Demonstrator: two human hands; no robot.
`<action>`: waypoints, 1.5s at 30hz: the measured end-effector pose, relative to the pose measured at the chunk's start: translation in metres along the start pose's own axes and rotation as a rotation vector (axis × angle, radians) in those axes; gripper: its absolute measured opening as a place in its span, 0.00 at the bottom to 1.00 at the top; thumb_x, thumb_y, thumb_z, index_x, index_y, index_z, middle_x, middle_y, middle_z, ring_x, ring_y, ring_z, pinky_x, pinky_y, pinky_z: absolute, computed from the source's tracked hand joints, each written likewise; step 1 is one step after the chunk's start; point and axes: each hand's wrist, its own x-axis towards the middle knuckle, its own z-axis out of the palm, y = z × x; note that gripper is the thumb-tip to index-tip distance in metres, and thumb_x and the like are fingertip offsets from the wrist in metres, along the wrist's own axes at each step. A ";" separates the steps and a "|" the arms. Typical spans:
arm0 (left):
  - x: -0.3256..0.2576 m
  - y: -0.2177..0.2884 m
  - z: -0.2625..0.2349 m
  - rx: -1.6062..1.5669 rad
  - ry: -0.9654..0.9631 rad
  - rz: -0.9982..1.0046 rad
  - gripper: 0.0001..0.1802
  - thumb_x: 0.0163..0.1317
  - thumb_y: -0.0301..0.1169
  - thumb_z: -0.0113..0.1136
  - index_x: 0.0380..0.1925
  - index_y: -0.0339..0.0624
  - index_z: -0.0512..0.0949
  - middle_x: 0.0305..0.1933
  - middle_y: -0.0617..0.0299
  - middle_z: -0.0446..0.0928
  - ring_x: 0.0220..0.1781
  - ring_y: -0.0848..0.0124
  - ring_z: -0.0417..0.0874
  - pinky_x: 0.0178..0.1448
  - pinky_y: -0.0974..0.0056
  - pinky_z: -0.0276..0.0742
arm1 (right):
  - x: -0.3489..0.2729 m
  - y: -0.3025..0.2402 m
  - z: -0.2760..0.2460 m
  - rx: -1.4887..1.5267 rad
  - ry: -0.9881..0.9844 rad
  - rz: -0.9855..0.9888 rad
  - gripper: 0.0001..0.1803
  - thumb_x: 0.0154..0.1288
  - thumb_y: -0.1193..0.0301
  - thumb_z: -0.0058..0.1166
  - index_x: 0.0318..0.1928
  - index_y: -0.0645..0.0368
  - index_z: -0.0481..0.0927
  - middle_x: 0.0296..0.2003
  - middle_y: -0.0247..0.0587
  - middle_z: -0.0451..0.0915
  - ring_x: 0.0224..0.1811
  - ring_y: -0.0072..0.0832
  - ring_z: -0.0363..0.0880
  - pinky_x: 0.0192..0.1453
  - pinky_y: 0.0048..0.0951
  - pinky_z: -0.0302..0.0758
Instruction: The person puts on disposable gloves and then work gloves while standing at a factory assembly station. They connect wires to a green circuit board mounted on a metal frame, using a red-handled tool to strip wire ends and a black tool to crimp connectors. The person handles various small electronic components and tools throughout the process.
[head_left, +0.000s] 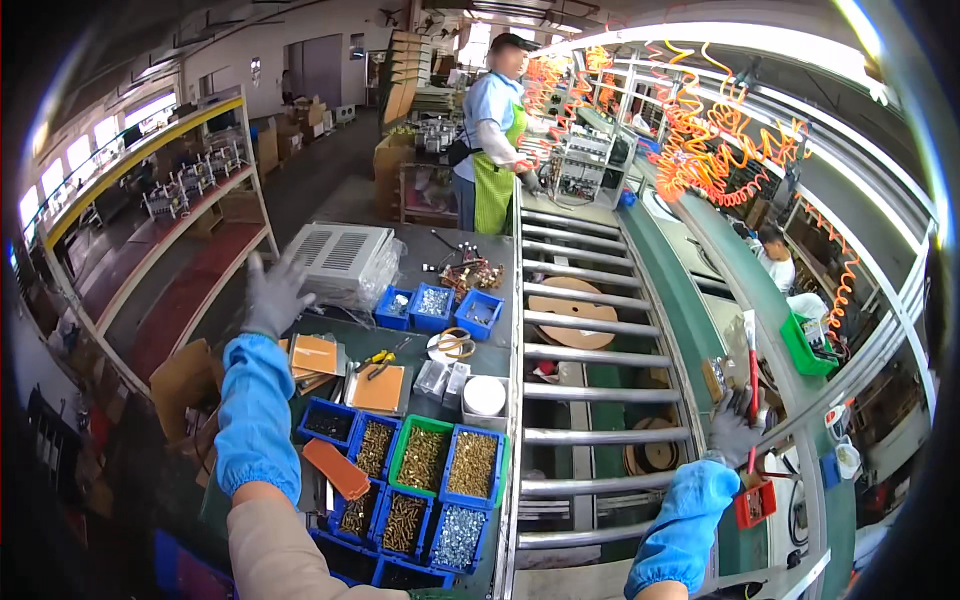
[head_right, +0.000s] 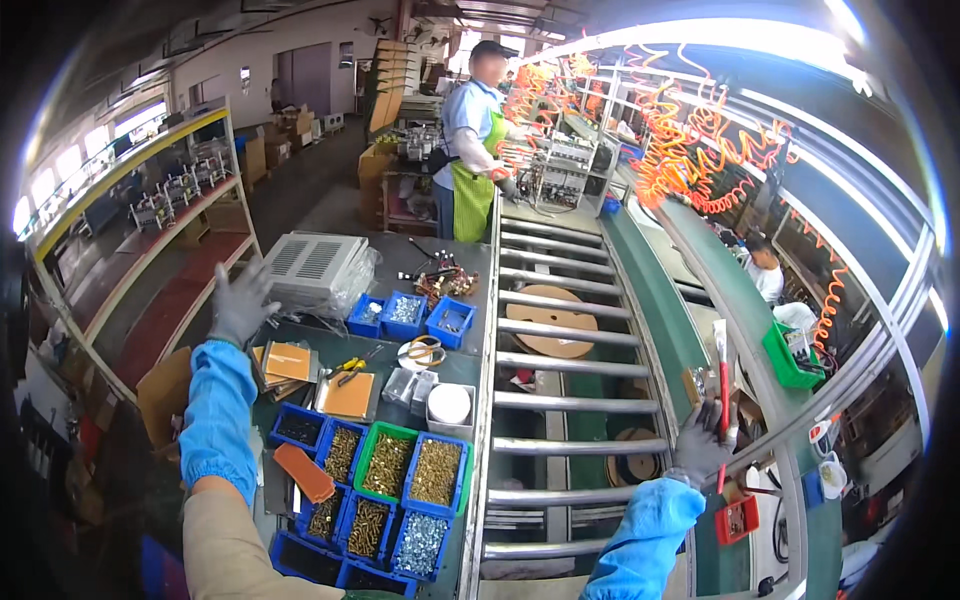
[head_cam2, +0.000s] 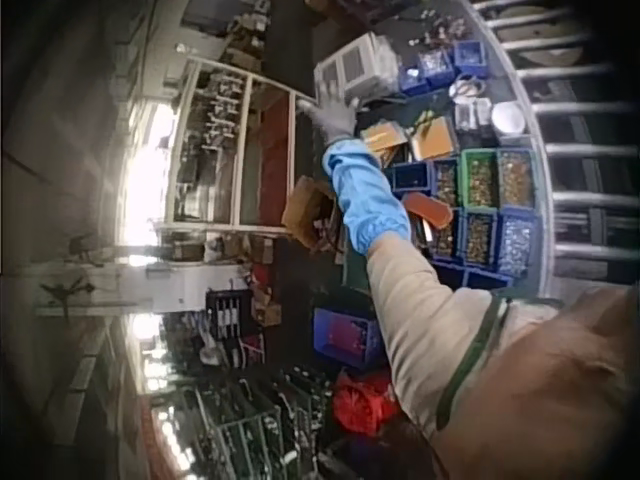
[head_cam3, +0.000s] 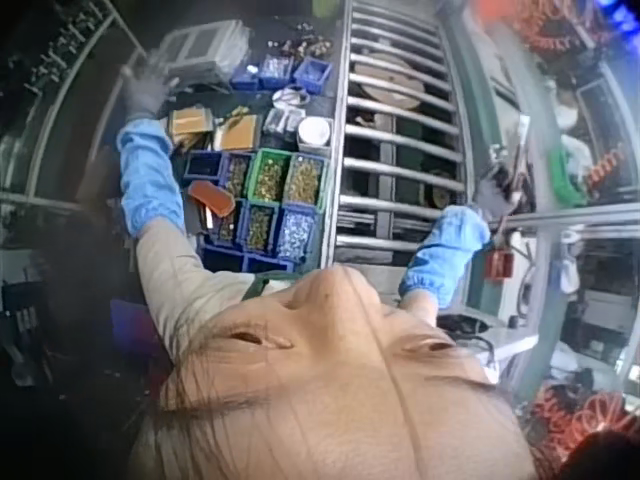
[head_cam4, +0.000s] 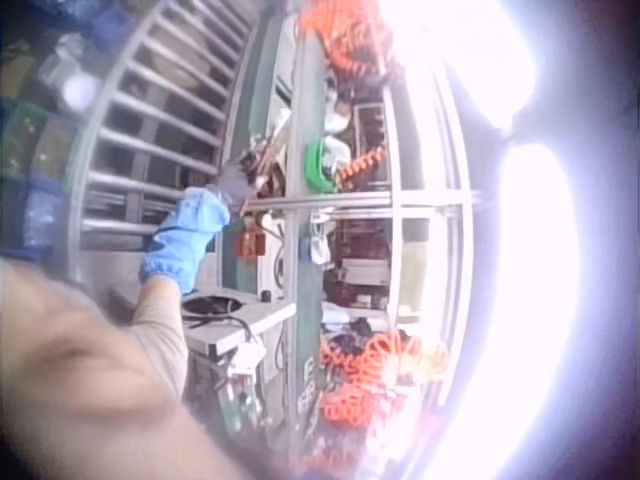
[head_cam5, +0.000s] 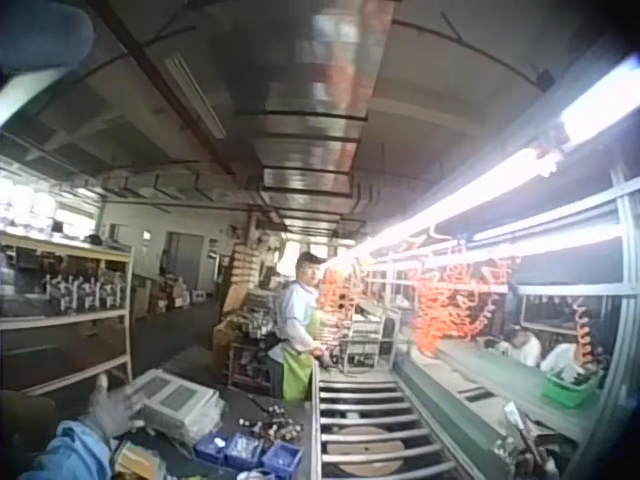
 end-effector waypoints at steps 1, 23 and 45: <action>-0.009 0.004 0.025 0.180 -0.014 0.025 0.41 0.63 0.64 0.34 0.71 0.56 0.49 0.76 0.63 0.46 0.77 0.67 0.39 0.71 0.38 0.33 | -0.003 0.002 -0.012 -0.003 0.001 0.013 0.23 0.63 0.59 0.45 0.55 0.56 0.76 0.48 0.53 0.80 0.55 0.46 0.76 0.65 0.48 0.67; -0.009 0.086 -0.152 2.473 0.312 0.210 0.46 0.59 0.72 0.27 0.66 0.52 0.61 0.67 0.48 0.63 0.71 0.52 0.57 0.69 0.39 0.53 | -0.019 0.041 -0.028 0.096 0.399 -0.049 0.21 0.63 0.56 0.47 0.47 0.56 0.81 0.45 0.47 0.82 0.49 0.44 0.80 0.57 0.51 0.74; -0.216 0.185 -0.318 2.321 1.410 -0.334 0.14 0.67 0.38 0.50 0.43 0.40 0.76 0.36 0.64 0.79 0.35 0.75 0.80 0.39 0.73 0.77 | -0.295 0.147 0.148 -0.165 0.132 0.292 0.26 0.65 0.56 0.48 0.59 0.57 0.70 0.43 0.45 0.80 0.44 0.33 0.78 0.43 0.35 0.76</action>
